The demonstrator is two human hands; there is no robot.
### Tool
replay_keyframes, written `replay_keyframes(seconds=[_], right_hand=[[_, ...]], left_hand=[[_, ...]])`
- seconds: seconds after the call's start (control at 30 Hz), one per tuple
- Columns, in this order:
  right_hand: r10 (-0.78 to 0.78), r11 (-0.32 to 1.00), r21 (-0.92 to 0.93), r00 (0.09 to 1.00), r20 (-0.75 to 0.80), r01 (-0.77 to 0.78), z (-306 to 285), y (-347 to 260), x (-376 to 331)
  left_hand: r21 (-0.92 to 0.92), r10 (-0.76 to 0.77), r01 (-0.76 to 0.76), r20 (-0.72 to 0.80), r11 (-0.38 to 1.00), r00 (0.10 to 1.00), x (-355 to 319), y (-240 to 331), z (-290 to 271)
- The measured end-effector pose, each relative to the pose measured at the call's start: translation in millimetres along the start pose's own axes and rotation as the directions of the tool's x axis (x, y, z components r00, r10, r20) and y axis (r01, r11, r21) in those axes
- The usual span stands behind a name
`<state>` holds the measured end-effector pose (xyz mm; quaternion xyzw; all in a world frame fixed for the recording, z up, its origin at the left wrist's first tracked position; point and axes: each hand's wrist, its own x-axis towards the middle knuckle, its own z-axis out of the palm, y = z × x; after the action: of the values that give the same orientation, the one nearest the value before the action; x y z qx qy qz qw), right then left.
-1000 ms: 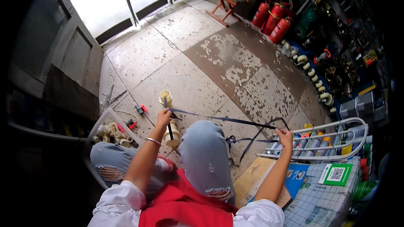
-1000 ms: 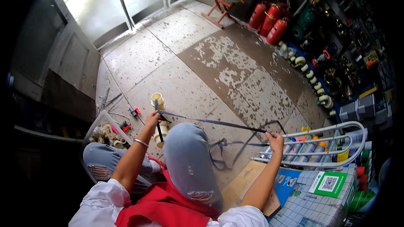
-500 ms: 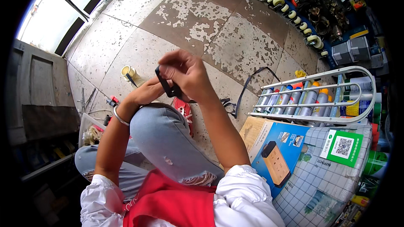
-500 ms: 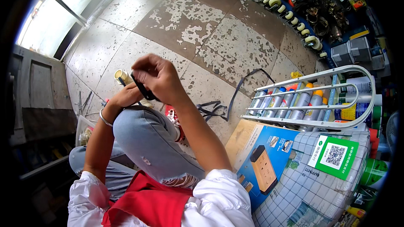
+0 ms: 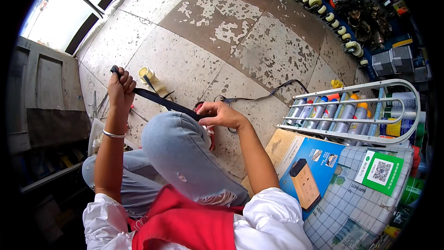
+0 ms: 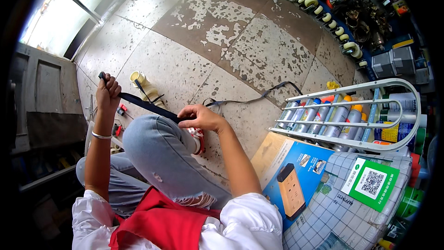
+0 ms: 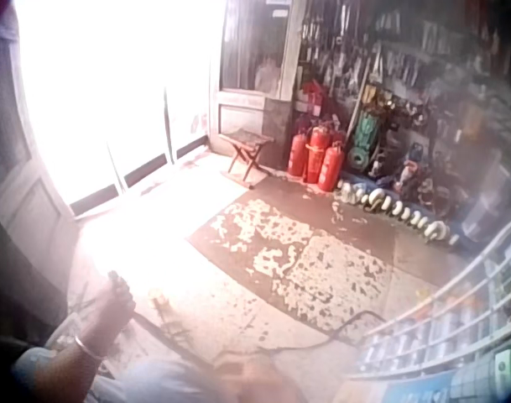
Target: The person sits on the floor of a hardware store and handles various plumbing fittings. They pour a container of fittings onto the floor, then pick up and assemble several brass and white plastic pipe connectors by hand, screwing them together to form a chain.
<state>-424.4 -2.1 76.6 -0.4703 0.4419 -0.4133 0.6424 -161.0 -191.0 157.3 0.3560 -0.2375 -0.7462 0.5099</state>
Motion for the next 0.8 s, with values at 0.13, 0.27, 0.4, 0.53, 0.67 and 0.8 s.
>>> replay_keyframes(seconds=[0.13, 0.27, 0.4, 0.53, 0.67, 0.8], right_hand=[[0.116, 0.989, 0.096, 0.992, -0.052, -0.111, 4, 25, -8], [0.326, 0.91, 0.272, 0.945, -0.01, -0.311, 8, 22, -38], [0.495, 0.849, 0.413, 0.771, -0.402, -0.33, -55, 135, -111], [0.494, 0.787, 0.524, -0.176, -0.851, -0.325, -139, 223, -233], [0.502, 0.865, 0.495, 0.104, -0.859, -0.082, -84, 189, -135], [0.313, 0.874, 0.465, 0.571, -0.759, 0.14, -56, 90, -61]], left_hand=[[-0.37, -0.029, 0.1, 0.192, 0.924, 0.981, 9, 13, 13], [-0.414, 0.011, 0.014, 0.058, 0.91, 0.998, 29, 49, -20], [-0.301, 0.218, -0.303, -0.284, 0.904, 0.934, 53, 125, -97], [-0.171, 0.28, -0.408, -0.494, 0.897, 0.823, 67, 111, -118], [0.119, 0.159, -0.137, -0.207, 0.983, 0.965, 54, 67, -81], [0.361, -0.392, 0.293, 0.241, 0.885, 0.888, -8, 3, 54]])
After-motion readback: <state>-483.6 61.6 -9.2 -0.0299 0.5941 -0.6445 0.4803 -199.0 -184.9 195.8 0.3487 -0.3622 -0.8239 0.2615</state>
